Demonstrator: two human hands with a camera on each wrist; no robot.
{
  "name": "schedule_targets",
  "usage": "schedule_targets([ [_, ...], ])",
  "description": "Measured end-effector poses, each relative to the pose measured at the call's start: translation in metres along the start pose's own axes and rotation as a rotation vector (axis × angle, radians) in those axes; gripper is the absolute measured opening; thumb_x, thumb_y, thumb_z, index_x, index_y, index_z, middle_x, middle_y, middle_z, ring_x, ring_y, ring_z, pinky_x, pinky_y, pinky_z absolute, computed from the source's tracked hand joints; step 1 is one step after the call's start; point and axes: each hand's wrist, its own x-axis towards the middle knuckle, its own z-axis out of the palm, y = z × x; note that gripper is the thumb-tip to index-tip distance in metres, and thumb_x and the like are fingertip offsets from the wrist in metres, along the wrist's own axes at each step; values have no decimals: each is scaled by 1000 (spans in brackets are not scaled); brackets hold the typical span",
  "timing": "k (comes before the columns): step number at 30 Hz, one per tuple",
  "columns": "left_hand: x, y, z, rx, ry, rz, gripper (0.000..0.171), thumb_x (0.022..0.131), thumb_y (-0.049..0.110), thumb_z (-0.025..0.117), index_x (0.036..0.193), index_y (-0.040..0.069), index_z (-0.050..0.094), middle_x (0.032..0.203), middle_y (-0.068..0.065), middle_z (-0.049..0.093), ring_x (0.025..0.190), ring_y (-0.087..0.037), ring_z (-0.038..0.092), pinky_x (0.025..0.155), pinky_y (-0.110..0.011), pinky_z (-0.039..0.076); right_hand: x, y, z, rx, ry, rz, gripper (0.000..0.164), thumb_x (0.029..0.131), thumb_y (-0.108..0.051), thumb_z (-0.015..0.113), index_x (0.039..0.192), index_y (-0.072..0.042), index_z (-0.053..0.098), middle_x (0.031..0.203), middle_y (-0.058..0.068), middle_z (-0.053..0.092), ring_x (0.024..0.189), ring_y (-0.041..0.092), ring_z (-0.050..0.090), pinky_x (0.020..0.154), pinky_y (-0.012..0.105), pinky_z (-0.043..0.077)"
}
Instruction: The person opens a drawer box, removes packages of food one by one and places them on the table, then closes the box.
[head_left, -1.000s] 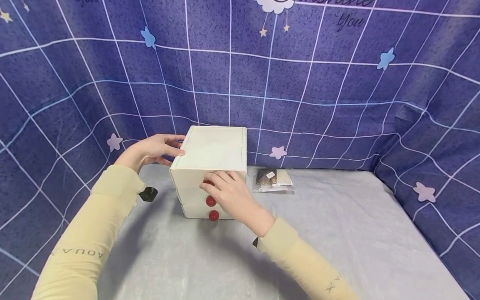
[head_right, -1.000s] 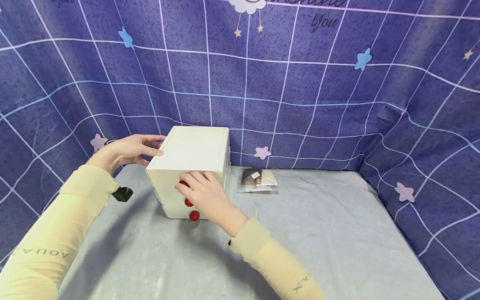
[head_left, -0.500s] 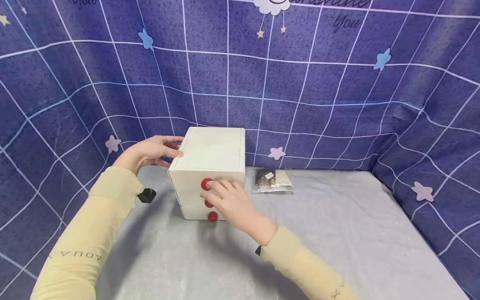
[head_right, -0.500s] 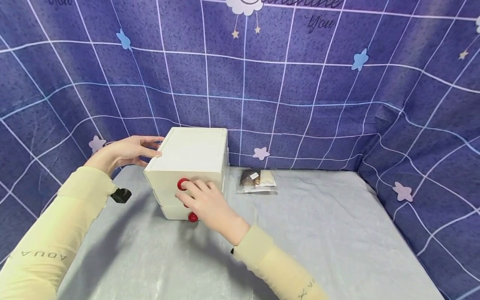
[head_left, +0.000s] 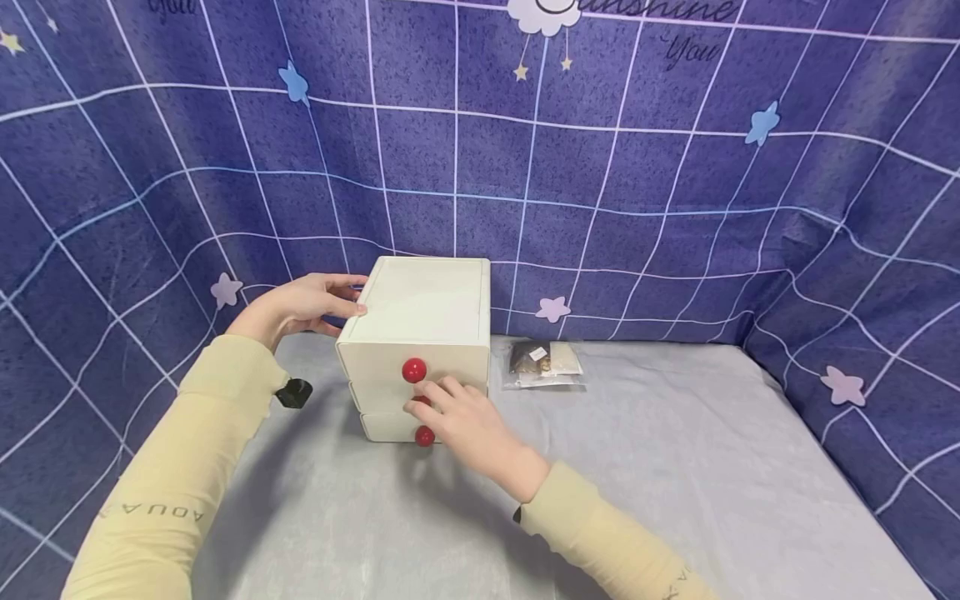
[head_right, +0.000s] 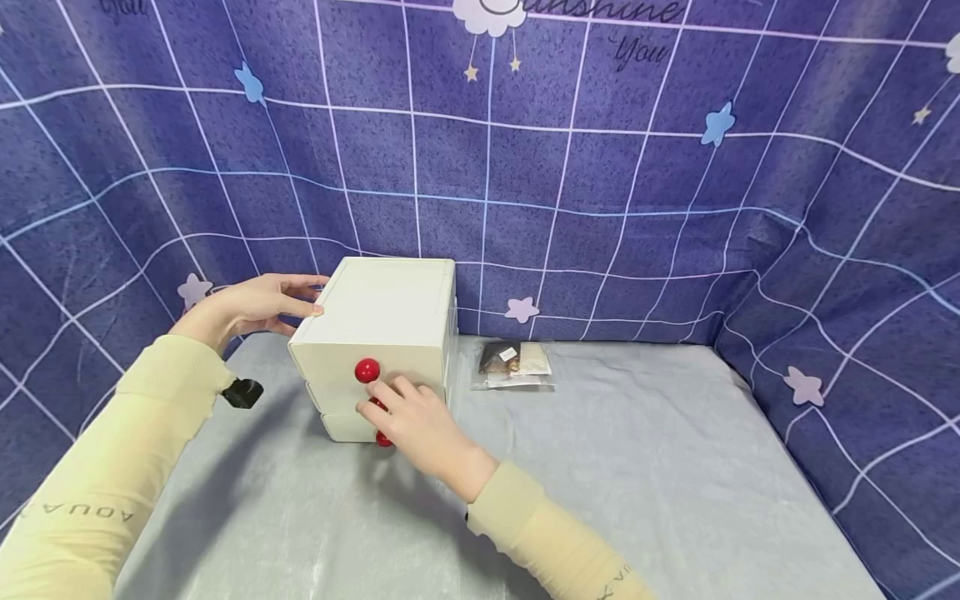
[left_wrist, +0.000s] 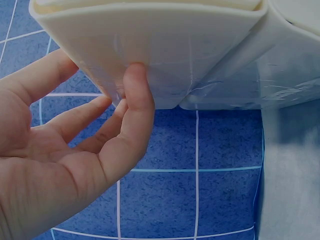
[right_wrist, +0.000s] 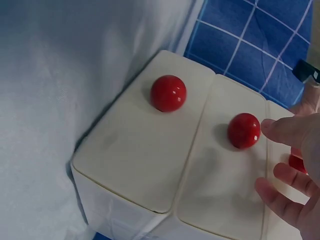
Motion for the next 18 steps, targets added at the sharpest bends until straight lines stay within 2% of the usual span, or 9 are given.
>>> schedule_targets([
  [4, 1, -1, 0, -1, 0, 2, 79, 89, 20, 66, 152, 12, 18, 145, -23, 28, 117, -32, 47, 85, -43, 52, -2, -2, 7, -42, -32, -7, 42, 81, -10, 69, 119, -24, 60, 122, -5, 54, 108, 15, 48, 69, 22, 45],
  [10, 2, -2, -1, -15, 2, -1, 79, 89, 19, 67, 152, 12, 19, 144, -22, 29, 117, -32, 48, 85, -44, 52, -1, -2, 13, -113, -50, -52, 40, 81, -14, 70, 118, -25, 60, 121, -7, 56, 110, 16, 49, 81, 28, 43],
  [18, 2, -2, -2, -8, 5, 2, 79, 89, 19, 67, 152, 12, 19, 145, -22, 29, 117, -32, 47, 85, -44, 52, 4, -2, 18, -173, -95, -85, 35, 84, -11, 66, 115, -25, 58, 120, -8, 55, 108, 16, 51, 77, 26, 45],
])
